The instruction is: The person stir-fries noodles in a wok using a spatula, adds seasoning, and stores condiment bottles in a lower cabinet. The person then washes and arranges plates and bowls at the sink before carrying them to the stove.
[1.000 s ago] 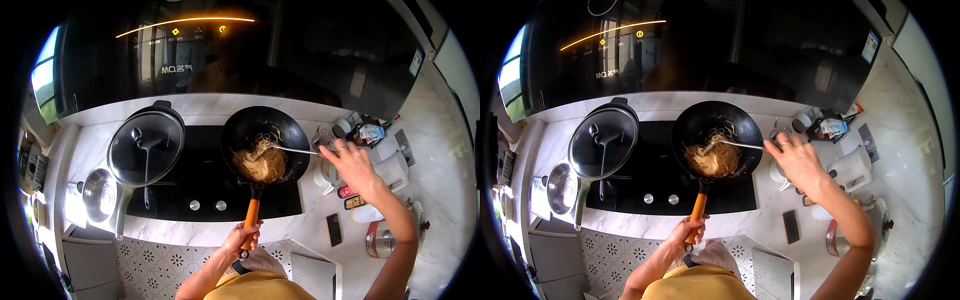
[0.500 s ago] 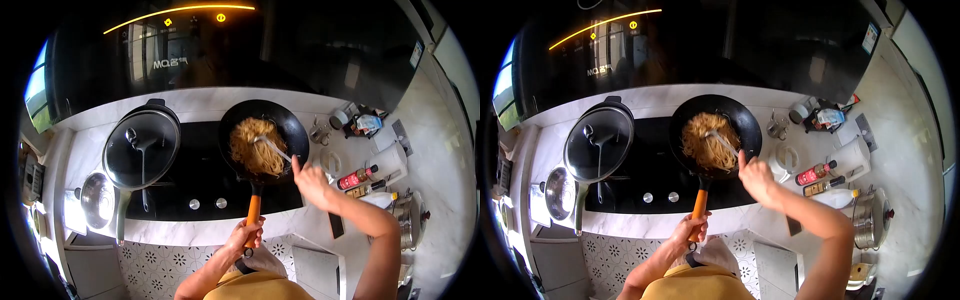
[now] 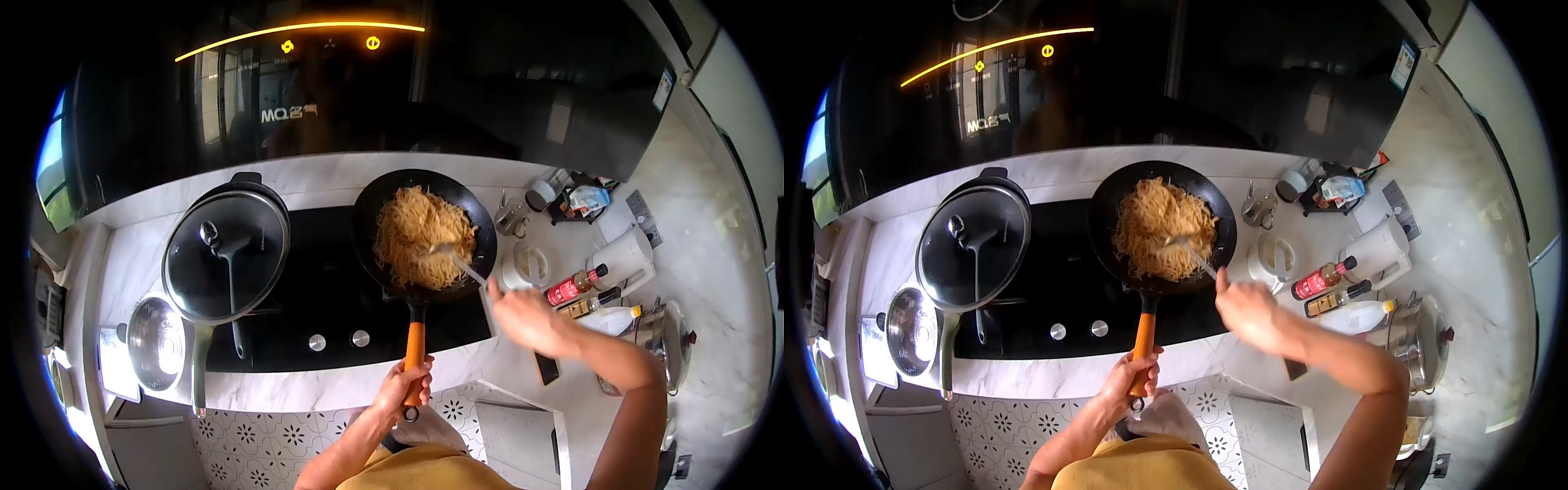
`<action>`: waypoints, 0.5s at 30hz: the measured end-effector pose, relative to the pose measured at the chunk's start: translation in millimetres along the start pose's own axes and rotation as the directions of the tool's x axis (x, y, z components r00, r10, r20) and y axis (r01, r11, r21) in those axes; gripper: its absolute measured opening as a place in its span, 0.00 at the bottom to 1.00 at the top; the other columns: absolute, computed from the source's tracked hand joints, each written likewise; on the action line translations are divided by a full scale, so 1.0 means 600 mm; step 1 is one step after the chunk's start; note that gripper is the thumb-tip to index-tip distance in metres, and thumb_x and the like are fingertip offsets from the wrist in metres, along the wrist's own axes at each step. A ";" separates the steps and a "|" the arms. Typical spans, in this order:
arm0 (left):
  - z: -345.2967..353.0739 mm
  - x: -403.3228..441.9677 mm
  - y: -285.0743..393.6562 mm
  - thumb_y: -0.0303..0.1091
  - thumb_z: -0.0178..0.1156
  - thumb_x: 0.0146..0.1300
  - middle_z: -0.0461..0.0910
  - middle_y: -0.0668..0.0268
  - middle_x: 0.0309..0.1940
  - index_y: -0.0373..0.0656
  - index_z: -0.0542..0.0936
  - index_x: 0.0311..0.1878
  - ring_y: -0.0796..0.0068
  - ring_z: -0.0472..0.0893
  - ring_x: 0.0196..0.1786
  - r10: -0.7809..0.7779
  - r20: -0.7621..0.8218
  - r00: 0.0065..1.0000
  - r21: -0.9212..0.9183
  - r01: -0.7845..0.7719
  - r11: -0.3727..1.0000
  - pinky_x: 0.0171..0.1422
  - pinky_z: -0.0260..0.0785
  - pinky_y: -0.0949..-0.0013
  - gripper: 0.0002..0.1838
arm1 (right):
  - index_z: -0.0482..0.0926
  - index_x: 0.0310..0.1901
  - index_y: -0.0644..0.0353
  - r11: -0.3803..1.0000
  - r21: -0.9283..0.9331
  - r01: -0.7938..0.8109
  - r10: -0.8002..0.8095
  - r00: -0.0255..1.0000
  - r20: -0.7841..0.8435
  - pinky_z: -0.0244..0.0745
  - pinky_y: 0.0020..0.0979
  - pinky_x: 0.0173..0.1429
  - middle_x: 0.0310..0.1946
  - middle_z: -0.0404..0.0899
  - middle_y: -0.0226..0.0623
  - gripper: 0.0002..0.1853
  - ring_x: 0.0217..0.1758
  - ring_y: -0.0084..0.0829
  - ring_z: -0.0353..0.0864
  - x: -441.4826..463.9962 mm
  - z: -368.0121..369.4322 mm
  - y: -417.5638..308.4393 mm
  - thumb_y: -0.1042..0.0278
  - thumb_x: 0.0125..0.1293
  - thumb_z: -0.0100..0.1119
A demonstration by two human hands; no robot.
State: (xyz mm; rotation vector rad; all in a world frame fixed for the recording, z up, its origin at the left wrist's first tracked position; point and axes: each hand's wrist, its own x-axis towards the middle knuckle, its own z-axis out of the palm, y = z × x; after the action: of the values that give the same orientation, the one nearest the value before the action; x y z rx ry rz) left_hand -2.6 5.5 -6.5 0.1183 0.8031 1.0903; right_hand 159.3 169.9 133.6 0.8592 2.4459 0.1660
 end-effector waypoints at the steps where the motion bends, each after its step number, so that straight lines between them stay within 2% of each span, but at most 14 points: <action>1: 0.000 0.001 0.001 0.34 0.60 0.62 0.70 0.68 0.22 0.38 0.69 0.51 0.77 0.72 0.18 0.001 0.015 1.000 -0.007 0.000 1.000 0.23 0.68 0.74 0.18 | 0.58 0.62 0.86 0.997 0.073 0.036 -0.040 0.998 0.055 0.78 0.50 0.44 0.30 0.81 0.63 0.31 0.31 0.50 0.85 -0.008 -0.012 -0.020 0.80 0.56 0.45; 2: -0.005 -0.001 0.000 0.34 0.60 0.62 0.70 0.68 0.22 0.38 0.69 0.51 0.77 0.72 0.18 -0.007 0.027 1.000 -0.008 0.007 1.000 0.23 0.68 0.74 0.18 | 0.60 0.61 0.86 0.988 0.133 0.082 -0.077 0.996 -0.042 0.78 0.50 0.41 0.29 0.81 0.58 0.29 0.29 0.51 0.84 0.004 0.002 -0.023 0.79 0.57 0.44; 4: -0.006 0.008 0.007 0.34 0.60 0.62 0.70 0.68 0.22 0.38 0.69 0.51 0.77 0.72 0.18 0.004 0.037 0.999 0.020 -0.005 1.000 0.23 0.68 0.74 0.17 | 0.62 0.60 0.85 0.981 0.179 0.075 -0.016 0.950 -0.311 0.77 0.47 0.38 0.27 0.81 0.53 0.27 0.29 0.50 0.83 0.053 0.027 -0.002 0.78 0.58 0.44; 5: -0.008 0.007 0.008 0.34 0.59 0.62 0.70 0.68 0.22 0.38 0.69 0.51 0.76 0.72 0.18 0.020 0.034 0.999 0.039 -0.021 0.999 0.23 0.69 0.73 0.17 | 0.63 0.60 0.84 0.983 0.185 0.009 0.053 0.943 -0.329 0.76 0.45 0.37 0.26 0.81 0.49 0.26 0.30 0.49 0.83 0.076 0.048 0.015 0.77 0.60 0.45; 6: -0.011 0.004 0.008 0.34 0.59 0.62 0.70 0.68 0.22 0.38 0.69 0.51 0.76 0.72 0.18 0.013 0.034 0.999 0.046 -0.015 0.999 0.23 0.69 0.73 0.17 | 0.62 0.60 0.84 0.984 0.161 -0.074 0.120 0.947 -0.298 0.77 0.44 0.37 0.25 0.81 0.48 0.27 0.30 0.48 0.83 0.077 0.047 0.020 0.76 0.60 0.46; 8: -0.007 0.007 0.011 0.33 0.56 0.63 0.71 0.67 0.21 0.37 0.68 0.53 0.77 0.71 0.17 0.002 0.019 1.000 0.032 -0.003 0.999 0.23 0.69 0.75 0.17 | 0.60 0.61 0.86 0.983 0.173 -0.062 0.111 0.949 -0.294 0.78 0.44 0.36 0.26 0.81 0.53 0.28 0.29 0.49 0.83 0.041 0.056 0.018 0.76 0.60 0.45; 10: -0.009 0.003 0.012 0.32 0.56 0.63 0.70 0.67 0.21 0.38 0.68 0.53 0.77 0.71 0.17 -0.008 0.023 1.000 0.037 0.007 0.999 0.23 0.69 0.75 0.16 | 0.56 0.61 0.90 0.985 0.144 -0.091 0.097 0.995 -0.037 0.79 0.46 0.36 0.27 0.81 0.60 0.30 0.29 0.51 0.84 0.002 0.030 -0.033 0.79 0.57 0.45; 11: -0.010 0.008 0.014 0.33 0.57 0.63 0.70 0.67 0.22 0.38 0.69 0.53 0.76 0.71 0.17 -0.011 0.031 0.999 0.030 0.010 0.999 0.23 0.68 0.74 0.17 | 0.53 0.61 0.92 0.974 0.228 -0.018 0.025 0.999 -0.029 0.79 0.47 0.37 0.28 0.79 0.65 0.32 0.30 0.53 0.84 -0.002 0.033 -0.047 0.81 0.55 0.45; 12: -0.013 0.011 0.015 0.33 0.58 0.63 0.70 0.68 0.23 0.38 0.69 0.53 0.76 0.72 0.18 -0.013 0.033 0.999 0.022 0.013 1.000 0.23 0.68 0.73 0.17 | 0.53 0.61 0.91 0.937 0.349 -0.016 0.058 0.992 -0.112 0.79 0.48 0.36 0.27 0.79 0.64 0.33 0.29 0.53 0.83 0.013 0.053 -0.052 0.81 0.54 0.45; 14: -0.014 0.013 0.011 0.33 0.58 0.63 0.70 0.68 0.23 0.38 0.69 0.53 0.76 0.72 0.18 -0.023 0.026 0.999 0.044 0.021 0.999 0.23 0.67 0.73 0.18 | 0.53 0.61 0.91 0.902 0.431 -0.009 0.068 0.990 -0.121 0.80 0.47 0.37 0.27 0.79 0.65 0.31 0.30 0.54 0.83 0.046 0.064 -0.047 0.76 0.60 0.45; 15: -0.011 0.008 0.013 0.33 0.58 0.63 0.70 0.68 0.23 0.38 0.69 0.53 0.77 0.72 0.19 -0.031 0.025 0.999 0.042 0.030 0.999 0.23 0.68 0.73 0.18 | 0.56 0.60 0.89 0.875 0.485 -0.007 0.065 0.993 -0.103 0.79 0.47 0.38 0.29 0.79 0.64 0.29 0.32 0.54 0.83 0.052 0.063 -0.045 0.71 0.64 0.46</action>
State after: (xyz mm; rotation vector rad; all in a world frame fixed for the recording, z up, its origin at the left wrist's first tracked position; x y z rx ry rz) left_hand -11.6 11.8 -10.1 0.1547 0.8024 1.0420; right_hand 144.2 165.5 79.9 1.1301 2.6247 -0.4183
